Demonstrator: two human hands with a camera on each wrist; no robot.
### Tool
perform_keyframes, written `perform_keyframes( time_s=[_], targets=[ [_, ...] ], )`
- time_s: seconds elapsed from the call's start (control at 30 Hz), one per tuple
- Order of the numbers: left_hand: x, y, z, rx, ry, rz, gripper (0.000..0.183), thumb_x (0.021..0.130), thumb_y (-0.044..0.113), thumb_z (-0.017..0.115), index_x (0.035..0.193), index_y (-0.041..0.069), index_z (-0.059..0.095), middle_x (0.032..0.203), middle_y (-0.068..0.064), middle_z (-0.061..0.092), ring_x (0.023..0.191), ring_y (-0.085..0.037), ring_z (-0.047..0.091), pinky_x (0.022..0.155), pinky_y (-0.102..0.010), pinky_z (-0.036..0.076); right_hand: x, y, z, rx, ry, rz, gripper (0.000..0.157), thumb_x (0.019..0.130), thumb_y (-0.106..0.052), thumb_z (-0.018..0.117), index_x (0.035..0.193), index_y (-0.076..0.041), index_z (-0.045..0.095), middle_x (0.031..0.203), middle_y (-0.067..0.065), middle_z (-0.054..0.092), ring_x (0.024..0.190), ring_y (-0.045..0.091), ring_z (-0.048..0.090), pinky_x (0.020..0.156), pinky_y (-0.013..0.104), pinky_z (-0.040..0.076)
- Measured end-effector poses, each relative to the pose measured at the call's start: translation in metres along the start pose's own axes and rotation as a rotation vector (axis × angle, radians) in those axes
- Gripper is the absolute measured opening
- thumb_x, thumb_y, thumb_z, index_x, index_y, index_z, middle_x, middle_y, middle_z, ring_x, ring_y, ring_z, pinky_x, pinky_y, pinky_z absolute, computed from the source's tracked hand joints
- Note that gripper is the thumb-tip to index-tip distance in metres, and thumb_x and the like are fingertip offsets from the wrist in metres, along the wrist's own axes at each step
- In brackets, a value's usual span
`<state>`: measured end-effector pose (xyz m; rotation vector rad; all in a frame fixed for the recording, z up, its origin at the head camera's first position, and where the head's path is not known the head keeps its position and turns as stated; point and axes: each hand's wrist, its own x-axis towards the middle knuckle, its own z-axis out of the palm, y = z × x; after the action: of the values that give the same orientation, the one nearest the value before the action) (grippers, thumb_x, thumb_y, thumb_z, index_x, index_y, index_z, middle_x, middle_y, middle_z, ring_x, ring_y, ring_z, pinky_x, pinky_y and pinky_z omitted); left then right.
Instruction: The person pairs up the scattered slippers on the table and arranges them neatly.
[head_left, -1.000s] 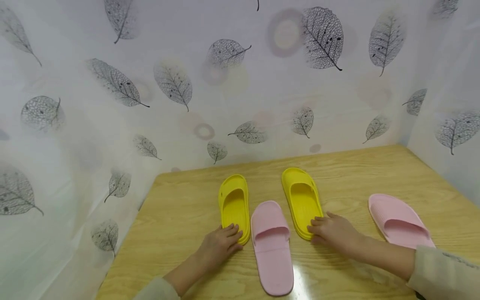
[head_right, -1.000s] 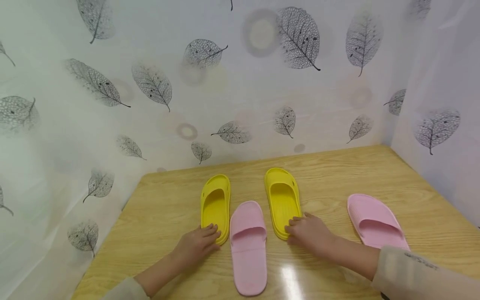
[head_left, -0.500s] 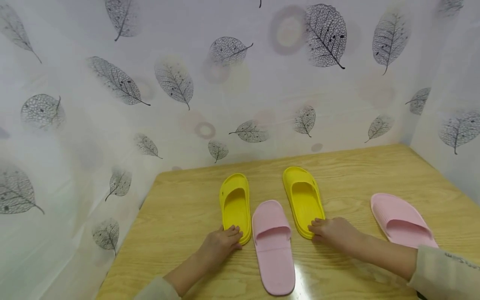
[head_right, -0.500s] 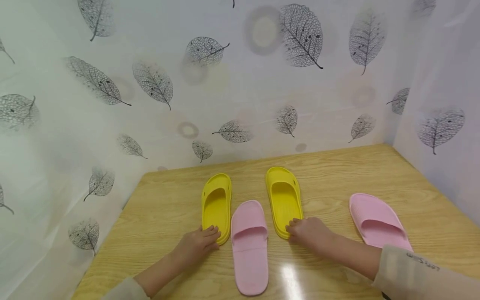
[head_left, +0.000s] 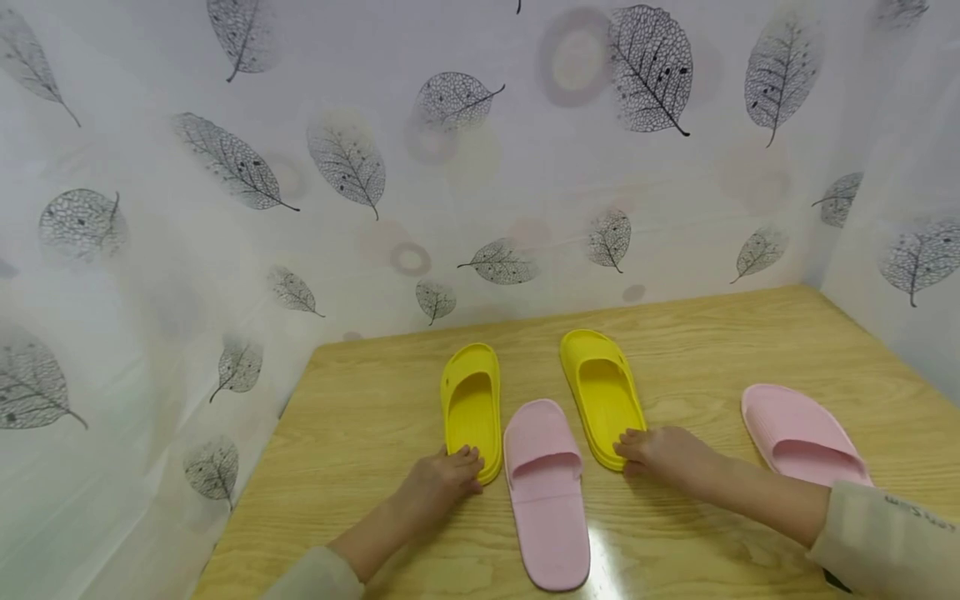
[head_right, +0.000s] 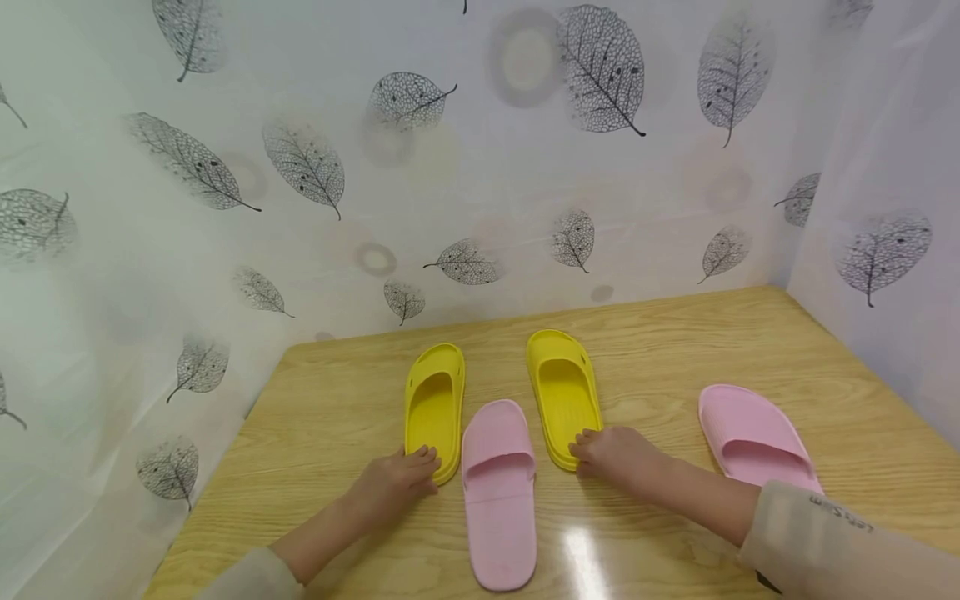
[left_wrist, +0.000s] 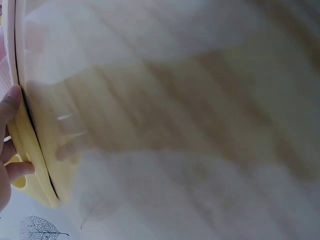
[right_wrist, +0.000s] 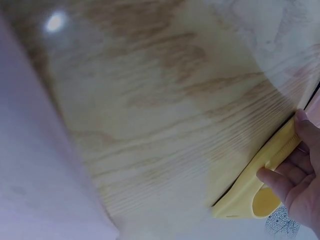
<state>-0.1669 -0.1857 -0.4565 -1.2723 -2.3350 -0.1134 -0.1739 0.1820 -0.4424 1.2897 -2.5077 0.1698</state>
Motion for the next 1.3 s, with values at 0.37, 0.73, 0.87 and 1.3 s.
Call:
perform_keyframes(
  time_s=[0.37,0.73,0.87,1.3],
  targets=[
    [0.003,-0.006,0.002,-0.029,-0.027,0.002,0.029,0.075,0.025,0.075,0.097,0.006,0.073,0.1,-0.012,0.072,0.09,-0.02,0.071,0.075,-0.039,0.057,0.007,0.007,0.0,0.043,-0.015,-0.019,0.025,0.076,-0.022,0.074,0.093,-0.005,0.073,0.091,0.015,0.072,0.081,0.026,0.071,0.063,0.034,0.057],
    [0.007,-0.008,0.001,-0.042,-0.058,-0.03,0.029,0.076,0.025,0.074,0.098,0.006,0.073,0.1,-0.012,0.071,0.09,-0.021,0.07,0.074,-0.04,0.057,0.015,0.013,0.0,0.036,-0.046,-0.054,0.022,0.077,-0.025,0.073,0.09,-0.008,0.072,0.089,0.006,0.074,0.082,0.023,0.071,0.064,0.031,0.057],
    [0.009,-0.008,0.001,-0.065,-0.061,-0.04,0.029,0.076,0.024,0.074,0.098,0.005,0.072,0.1,-0.013,0.071,0.091,-0.021,0.07,0.074,-0.042,0.056,0.017,0.014,0.0,0.053,-0.064,-0.027,0.022,0.077,-0.023,0.072,0.092,-0.007,0.072,0.091,0.007,0.074,0.084,0.024,0.071,0.065,0.032,0.057],
    [0.013,-0.013,0.001,-0.095,-0.114,-0.078,0.029,0.08,0.024,0.071,0.102,0.005,0.072,0.105,-0.013,0.07,0.095,-0.021,0.069,0.079,-0.037,0.055,0.025,0.018,0.001,0.084,-0.073,-0.012,0.02,0.076,-0.026,0.072,0.087,-0.008,0.071,0.089,0.007,0.074,0.081,0.025,0.071,0.06,0.032,0.056]
  ],
)
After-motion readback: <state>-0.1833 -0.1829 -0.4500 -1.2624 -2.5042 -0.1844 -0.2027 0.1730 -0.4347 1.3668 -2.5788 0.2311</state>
